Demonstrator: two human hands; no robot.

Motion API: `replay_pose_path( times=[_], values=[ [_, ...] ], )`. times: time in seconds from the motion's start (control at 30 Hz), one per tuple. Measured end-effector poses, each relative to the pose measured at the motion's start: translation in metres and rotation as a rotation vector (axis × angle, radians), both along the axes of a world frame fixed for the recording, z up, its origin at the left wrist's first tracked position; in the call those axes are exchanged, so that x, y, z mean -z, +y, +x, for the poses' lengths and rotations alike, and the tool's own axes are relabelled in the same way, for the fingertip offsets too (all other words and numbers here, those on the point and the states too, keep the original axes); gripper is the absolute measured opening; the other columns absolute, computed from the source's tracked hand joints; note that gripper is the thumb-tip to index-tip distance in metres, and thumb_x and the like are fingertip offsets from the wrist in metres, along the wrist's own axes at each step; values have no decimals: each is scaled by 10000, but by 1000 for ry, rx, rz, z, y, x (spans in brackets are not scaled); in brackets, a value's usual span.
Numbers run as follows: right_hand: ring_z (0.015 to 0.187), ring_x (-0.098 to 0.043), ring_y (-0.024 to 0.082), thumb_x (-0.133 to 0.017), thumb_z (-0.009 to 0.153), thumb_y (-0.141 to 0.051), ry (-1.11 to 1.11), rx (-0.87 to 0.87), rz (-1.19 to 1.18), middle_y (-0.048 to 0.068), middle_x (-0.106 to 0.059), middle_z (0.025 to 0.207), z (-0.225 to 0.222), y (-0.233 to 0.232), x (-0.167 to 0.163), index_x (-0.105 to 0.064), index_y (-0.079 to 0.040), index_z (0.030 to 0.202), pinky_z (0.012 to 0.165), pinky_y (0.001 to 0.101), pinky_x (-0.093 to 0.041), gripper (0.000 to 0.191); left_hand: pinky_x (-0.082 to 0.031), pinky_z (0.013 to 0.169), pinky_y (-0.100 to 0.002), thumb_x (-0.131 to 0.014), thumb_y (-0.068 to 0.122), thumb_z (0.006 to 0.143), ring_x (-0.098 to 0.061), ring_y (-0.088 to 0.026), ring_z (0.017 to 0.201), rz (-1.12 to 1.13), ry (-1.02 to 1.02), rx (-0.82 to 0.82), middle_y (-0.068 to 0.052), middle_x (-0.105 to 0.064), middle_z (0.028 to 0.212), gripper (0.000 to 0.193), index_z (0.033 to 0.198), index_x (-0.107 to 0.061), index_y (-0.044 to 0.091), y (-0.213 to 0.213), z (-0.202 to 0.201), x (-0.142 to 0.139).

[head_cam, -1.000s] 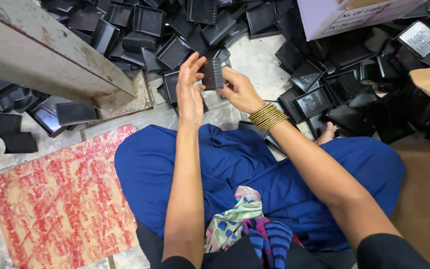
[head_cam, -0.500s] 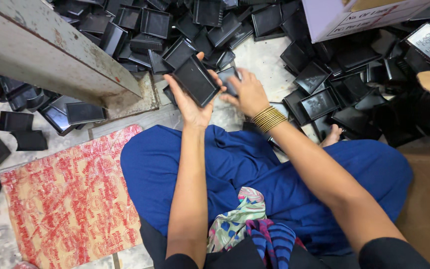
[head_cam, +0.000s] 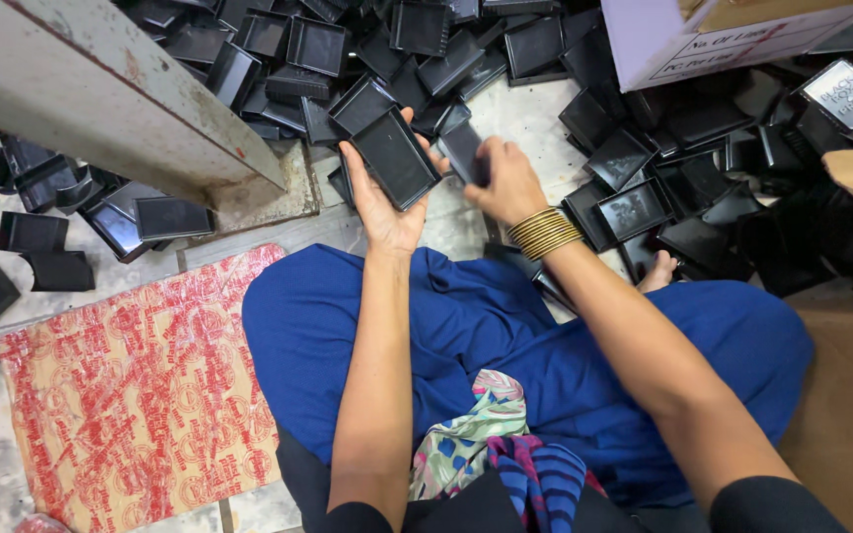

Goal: The person sits on the floor and repeatedly picks up small black plastic components from a large pile. They open each component, insert a spring-like piece, and close it before placing it back into the pile.

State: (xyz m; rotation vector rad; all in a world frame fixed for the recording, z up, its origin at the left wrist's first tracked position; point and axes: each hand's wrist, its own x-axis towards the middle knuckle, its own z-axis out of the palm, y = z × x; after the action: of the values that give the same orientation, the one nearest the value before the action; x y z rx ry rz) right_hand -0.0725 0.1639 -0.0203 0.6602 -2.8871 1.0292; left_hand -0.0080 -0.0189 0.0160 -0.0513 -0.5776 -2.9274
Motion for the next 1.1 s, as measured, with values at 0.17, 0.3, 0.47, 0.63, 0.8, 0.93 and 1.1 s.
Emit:
replay_pose_path(
  times=[0.17,0.3,0.47,0.63,0.8,0.93,1.1],
  values=[
    [1128,-742,245,-809,890,-206,-310,-107,-623,170,-703,1283,2,-2,-56,-457,-127,1507,919,336,-623,715,-550,872,-361,-496,608,1061,-670,-219,972,-120,-124,-171,-123,-684,1101,688,1386,-573,6,-2,-7,19],
    [1131,-725,254,-826,887,-164,-235,-275,-562,194,-672,1321,28,-20,-84,-421,-140,1566,957,361,-604,791,-557,913,-314,-485,616,993,-676,-164,1063,-189,-294,-187,-68,-696,1185,675,1345,-593,51,0,-12,28],
    [1125,-733,273,-830,854,-206,-195,-284,-420,217,-651,1340,47,-31,-96,-451,-142,1550,957,378,-596,795,-577,824,-325,-470,660,984,-687,-173,973,-333,-289,-170,-81,-698,1102,715,1278,-620,26,3,-8,30],
    [1119,-742,277,-815,847,-213,-217,-268,-420,217,-658,1328,49,-33,-96,-447,-149,1552,965,377,-592,798,-572,773,-308,-455,649,1021,-682,-169,916,-373,-292,-193,-89,-699,1070,718,1268,-624,-3,3,-7,27],
    [1109,-740,285,-828,827,-199,-246,-244,-423,209,-655,1319,51,-35,-90,-444,-166,1547,952,377,-599,817,-591,745,-321,-432,645,1007,-707,-186,887,-407,-273,-204,-100,-708,1050,712,1222,-638,-2,4,-6,28],
    [1150,-723,295,-852,831,-174,-250,-271,-429,202,-646,1333,50,-34,-86,-415,-175,1557,971,389,-593,847,-593,791,-314,-450,625,1026,-708,-188,925,-473,-271,-258,-105,-710,1104,710,1240,-643,-24,6,-7,28],
    [1205,-718,291,-845,849,-157,-382,-295,-563,177,-663,1341,47,-31,-86,-402,-182,1564,1019,404,-599,842,-583,826,-310,-437,612,1031,-698,-181,976,-429,-272,-284,-94,-704,1132,700,1270,-641,-14,7,-5,24]
  ],
)
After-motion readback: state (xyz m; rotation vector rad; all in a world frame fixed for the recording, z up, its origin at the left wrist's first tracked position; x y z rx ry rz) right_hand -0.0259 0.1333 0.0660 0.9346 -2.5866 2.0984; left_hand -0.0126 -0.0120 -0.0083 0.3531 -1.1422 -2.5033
